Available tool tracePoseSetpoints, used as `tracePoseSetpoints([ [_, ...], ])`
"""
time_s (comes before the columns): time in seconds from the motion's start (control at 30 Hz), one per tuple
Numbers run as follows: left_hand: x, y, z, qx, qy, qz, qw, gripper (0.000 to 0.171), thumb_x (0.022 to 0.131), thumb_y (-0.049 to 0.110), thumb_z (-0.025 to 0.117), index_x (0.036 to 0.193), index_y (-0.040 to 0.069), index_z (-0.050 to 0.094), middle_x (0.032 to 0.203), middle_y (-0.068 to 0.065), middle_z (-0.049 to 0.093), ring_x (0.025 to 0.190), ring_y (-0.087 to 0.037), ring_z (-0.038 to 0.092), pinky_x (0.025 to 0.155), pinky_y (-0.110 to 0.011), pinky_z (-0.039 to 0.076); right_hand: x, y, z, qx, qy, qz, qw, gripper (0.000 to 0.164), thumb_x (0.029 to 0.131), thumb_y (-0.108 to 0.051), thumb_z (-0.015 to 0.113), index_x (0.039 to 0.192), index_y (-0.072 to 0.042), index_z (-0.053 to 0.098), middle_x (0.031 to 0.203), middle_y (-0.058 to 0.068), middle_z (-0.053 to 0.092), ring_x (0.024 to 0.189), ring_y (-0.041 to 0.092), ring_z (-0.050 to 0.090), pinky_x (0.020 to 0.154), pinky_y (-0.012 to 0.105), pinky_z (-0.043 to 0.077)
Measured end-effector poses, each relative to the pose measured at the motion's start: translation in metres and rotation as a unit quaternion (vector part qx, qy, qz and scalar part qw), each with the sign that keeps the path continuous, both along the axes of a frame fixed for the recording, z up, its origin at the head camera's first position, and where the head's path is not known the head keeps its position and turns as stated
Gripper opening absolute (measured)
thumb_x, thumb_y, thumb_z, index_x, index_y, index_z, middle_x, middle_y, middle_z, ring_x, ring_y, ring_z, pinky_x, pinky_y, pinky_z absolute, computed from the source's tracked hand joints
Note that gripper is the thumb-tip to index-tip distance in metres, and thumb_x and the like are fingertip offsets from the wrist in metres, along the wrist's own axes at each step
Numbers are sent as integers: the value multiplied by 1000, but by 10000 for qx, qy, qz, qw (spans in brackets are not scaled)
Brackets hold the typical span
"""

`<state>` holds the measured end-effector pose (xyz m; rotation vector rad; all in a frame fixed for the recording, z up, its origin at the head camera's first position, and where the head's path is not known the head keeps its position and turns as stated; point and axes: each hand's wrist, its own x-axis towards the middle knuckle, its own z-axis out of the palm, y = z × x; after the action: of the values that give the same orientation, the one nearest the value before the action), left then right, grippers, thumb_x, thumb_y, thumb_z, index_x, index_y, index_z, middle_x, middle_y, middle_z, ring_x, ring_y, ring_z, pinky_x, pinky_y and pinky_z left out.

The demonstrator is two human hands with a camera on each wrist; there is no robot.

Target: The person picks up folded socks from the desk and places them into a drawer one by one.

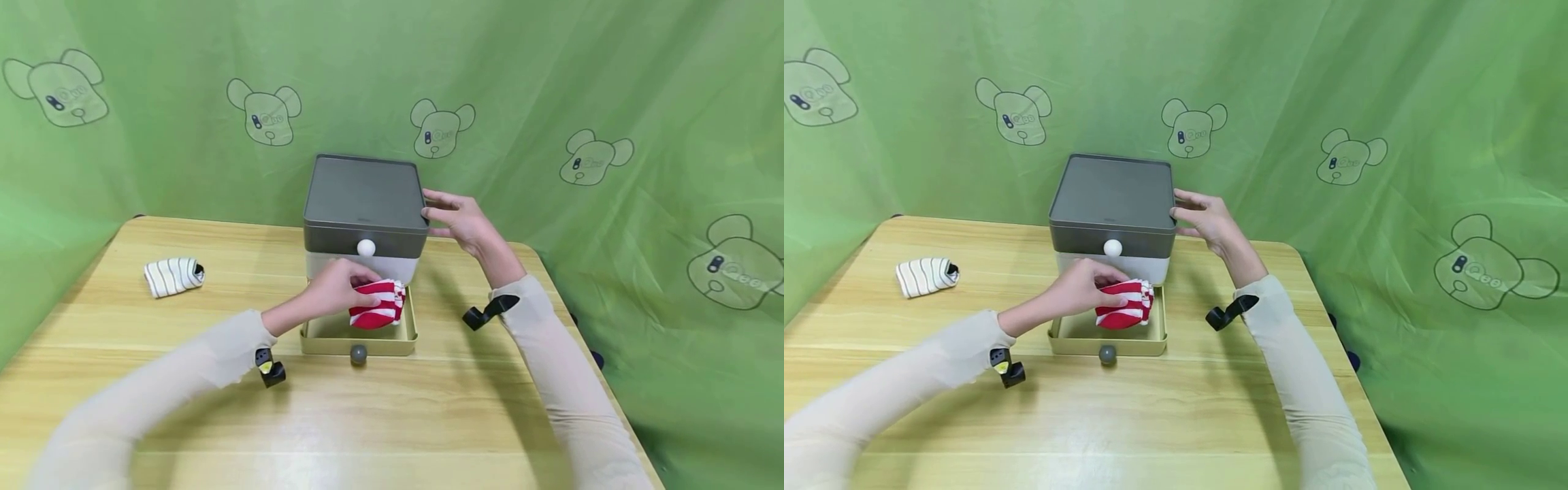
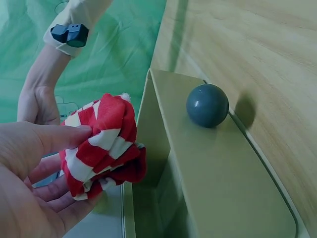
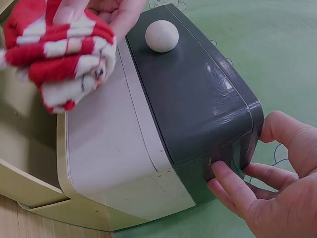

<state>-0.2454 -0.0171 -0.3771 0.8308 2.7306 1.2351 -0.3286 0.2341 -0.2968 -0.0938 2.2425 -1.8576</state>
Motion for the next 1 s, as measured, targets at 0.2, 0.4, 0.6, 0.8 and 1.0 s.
tracePoseSetpoints([
  [0.2,-1,11,-4,-262,207,-159,9993,25,82,19,86,106,12,81,98,0,80,87,-10,68,77,-24,55,-1,-1,0,-12,13,-21,10000,59,99,-3,61,155,-12,43,154,17,46,125,26,58,112,47,50],
  [0.4,2,19,-12,-570,250,-476,9969,24,83,19,86,105,12,81,96,1,80,86,-9,67,75,-22,54,0,-1,2,-8,5,-27,10000,60,99,-3,62,155,-12,42,155,17,46,122,23,59,110,44,52],
  [0.6,1,21,-19,-527,151,-558,9969,24,83,16,84,106,8,80,97,-2,80,87,-12,68,78,-24,54,1,-2,3,9,-4,-19,10000,60,99,-3,62,155,-12,42,156,18,44,119,20,61,107,41,54],
  [0.8,1,23,-29,-520,-296,-340,9976,26,87,16,82,110,7,78,101,-3,80,91,-15,65,82,-28,54,1,-1,1,-25,-24,-36,10000,59,99,-3,61,155,-12,42,155,18,44,120,21,59,110,45,51],
  [1.0,-3,24,-40,-31,-1528,105,9882,28,88,15,81,114,7,77,107,-6,78,101,-18,66,95,-32,54,-1,-1,-1,-53,-1,-39,10000,60,99,-2,62,155,-11,43,155,18,46,113,16,62,108,43,53],
])
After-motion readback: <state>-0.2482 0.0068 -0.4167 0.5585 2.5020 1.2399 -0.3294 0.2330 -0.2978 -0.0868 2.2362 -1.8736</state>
